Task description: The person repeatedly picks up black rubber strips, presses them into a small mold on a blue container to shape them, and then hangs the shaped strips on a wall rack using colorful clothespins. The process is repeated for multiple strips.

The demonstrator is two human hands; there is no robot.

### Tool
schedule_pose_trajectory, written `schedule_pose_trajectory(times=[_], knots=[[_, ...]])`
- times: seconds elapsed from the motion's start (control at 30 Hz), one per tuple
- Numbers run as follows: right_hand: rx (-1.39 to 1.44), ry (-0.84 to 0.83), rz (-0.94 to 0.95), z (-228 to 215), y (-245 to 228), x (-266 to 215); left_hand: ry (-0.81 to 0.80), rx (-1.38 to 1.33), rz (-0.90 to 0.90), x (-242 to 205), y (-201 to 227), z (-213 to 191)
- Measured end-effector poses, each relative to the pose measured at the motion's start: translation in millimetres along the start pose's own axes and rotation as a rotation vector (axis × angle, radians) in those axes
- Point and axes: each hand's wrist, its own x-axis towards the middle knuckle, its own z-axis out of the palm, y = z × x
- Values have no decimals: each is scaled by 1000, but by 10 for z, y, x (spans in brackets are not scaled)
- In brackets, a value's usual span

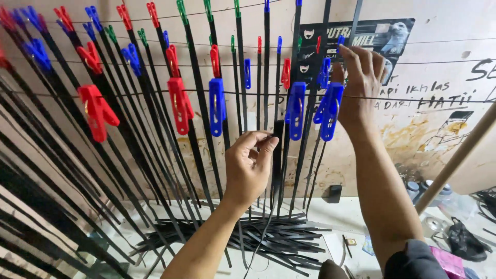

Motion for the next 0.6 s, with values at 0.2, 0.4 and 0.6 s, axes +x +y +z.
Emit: schedule_pose_trajectory(times=[0.2,0.4,0.6], knots=[[-133,-161,-57,178,811,-160,5,-18,-64,121,-57,74],[-169,-91,-153,-54,803,-69,-2,-27,-119,181,-175,104],[146,-374,-249,164,467,213,-11,3,-104,239,-202,157]])
